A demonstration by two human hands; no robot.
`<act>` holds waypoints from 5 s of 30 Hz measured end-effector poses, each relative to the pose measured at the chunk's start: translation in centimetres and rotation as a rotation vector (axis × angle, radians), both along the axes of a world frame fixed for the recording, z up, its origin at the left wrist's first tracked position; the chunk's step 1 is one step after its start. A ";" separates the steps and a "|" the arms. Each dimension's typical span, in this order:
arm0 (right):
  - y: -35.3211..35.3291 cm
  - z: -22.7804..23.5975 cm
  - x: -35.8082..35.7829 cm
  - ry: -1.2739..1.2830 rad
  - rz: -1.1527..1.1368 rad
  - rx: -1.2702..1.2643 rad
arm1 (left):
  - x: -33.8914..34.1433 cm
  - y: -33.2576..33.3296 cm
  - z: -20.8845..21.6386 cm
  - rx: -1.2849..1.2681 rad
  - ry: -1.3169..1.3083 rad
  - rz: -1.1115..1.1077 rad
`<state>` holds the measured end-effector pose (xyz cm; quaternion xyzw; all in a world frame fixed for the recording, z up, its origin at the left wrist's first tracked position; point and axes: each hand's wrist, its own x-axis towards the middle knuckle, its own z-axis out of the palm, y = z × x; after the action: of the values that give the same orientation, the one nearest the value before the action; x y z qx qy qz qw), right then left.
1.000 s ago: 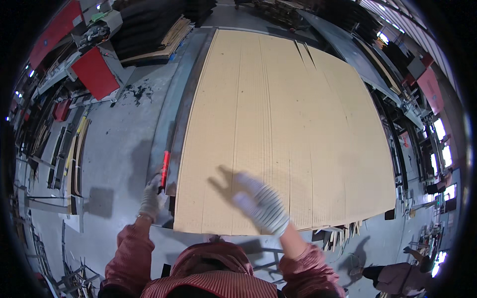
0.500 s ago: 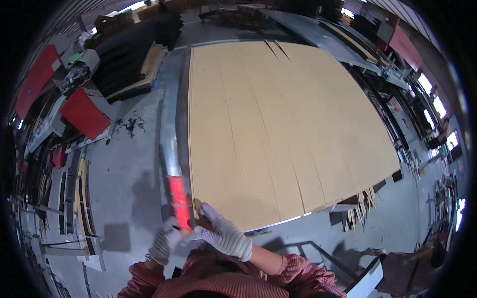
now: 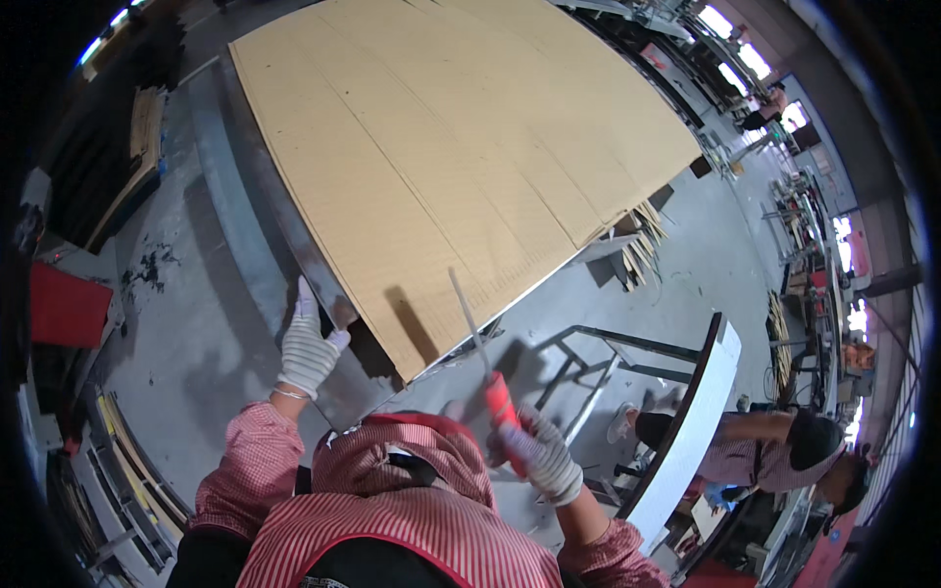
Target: Cutting cardboard sheets and thin wooden strips using a utility knife on a metal workstation in an industrial setting.
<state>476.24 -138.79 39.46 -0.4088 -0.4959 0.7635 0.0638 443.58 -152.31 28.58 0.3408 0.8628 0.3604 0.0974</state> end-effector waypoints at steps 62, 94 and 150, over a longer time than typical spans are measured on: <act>-5.5 1.0 -12.1 -0.924 0.727 0.853 | 0.1 8.9 3.4 0.016 0.575 -0.530; -2.9 -9.4 -12.2 -0.769 0.840 1.034 | -0.1 10.1 3.7 -0.078 0.672 -0.494; 6.0 -5.7 -19.2 -0.057 0.363 1.703 | 1.2 1.5 0.9 -0.135 0.700 -0.924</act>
<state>457.04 -132.80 33.72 -0.1555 -0.9571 0.1209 0.2126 444.80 -150.82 29.48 0.7736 0.6267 0.0905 -0.0251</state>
